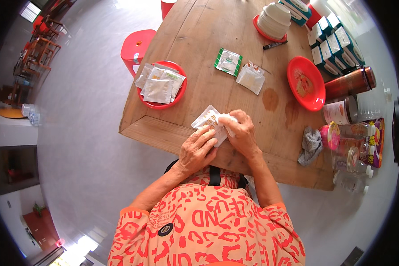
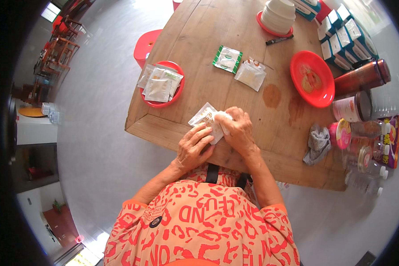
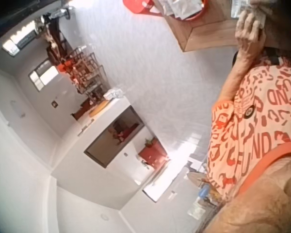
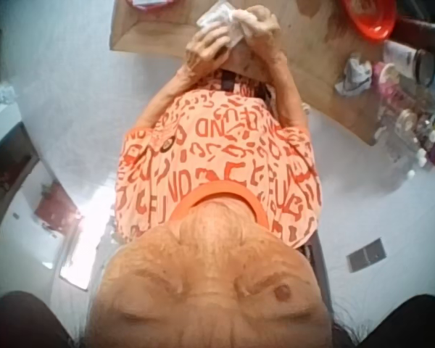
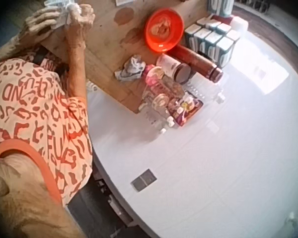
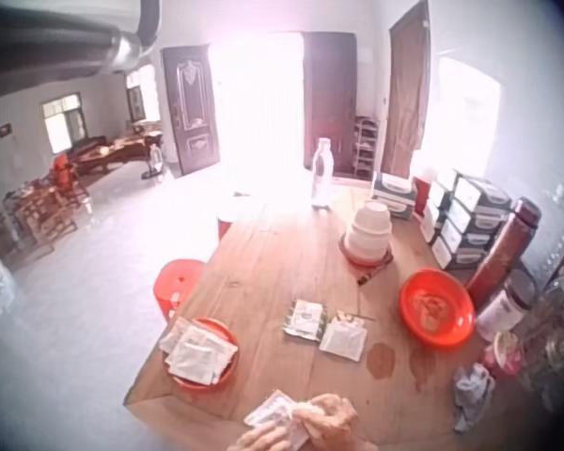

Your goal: The person wipes the surface of small sealed packets with a white cloth, handling them one at a time. They pick up each packet from a red bowl, wipe it, and place it on the wooden table, repeating the process for several packets.

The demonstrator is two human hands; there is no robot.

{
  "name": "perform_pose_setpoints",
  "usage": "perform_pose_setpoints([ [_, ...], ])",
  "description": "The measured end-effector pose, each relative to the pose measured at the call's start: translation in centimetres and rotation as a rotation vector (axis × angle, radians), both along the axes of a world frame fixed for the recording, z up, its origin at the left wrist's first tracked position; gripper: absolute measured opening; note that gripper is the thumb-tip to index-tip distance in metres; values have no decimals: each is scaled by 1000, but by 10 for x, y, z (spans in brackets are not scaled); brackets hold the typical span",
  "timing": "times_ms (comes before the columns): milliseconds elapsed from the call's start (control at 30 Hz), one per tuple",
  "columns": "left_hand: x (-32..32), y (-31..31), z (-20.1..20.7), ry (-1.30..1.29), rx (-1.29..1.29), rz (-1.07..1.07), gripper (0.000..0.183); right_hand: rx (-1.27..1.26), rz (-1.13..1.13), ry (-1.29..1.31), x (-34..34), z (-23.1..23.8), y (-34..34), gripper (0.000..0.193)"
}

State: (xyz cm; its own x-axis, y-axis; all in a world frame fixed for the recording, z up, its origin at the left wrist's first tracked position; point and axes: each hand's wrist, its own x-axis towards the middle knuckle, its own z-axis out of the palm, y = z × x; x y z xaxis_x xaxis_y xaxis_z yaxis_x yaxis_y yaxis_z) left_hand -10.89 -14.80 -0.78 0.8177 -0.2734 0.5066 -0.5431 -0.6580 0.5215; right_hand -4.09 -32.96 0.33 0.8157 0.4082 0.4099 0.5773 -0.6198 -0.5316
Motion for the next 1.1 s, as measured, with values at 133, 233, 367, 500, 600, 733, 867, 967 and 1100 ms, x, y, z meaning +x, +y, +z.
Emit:
perform_pose_setpoints([
  [133, -6, 10, -3, -3, 13, -67, 23, 8, 173, 57, -18, 5, -11, 30],
  [233, -7, 12, -2, -11, 15, -87, 24, -19, 179, 34, -22, 7, -6, 28],
  [367, -6, 13, -2, -10, 29, -90, 25, -61, 107, 31, -9, 11, 6, 31],
  [500, -5, 14, -4, -4, 7, -95, 23, -33, 16, 13, 10, 4, 14, 34],
  [600, -6, 14, 1, 42, -46, -90, 25, 33, -53, 39, 16, -3, 16, 32],
  [733, -5, 15, 2, 2, -46, -96, 24, 74, -59, 15, 6, 3, 10, 32],
  [867, -5, 14, -6, -77, 16, -69, 21, -66, 134, -70, -22, 7, 2, 30],
  [967, -5, 16, -12, -75, 11, -96, 21, -81, 59, -30, -21, 10, 8, 29],
  [1100, -4, 16, -14, -73, 0, -119, 22, -52, -81, -24, -8, 0, 12, 31],
])
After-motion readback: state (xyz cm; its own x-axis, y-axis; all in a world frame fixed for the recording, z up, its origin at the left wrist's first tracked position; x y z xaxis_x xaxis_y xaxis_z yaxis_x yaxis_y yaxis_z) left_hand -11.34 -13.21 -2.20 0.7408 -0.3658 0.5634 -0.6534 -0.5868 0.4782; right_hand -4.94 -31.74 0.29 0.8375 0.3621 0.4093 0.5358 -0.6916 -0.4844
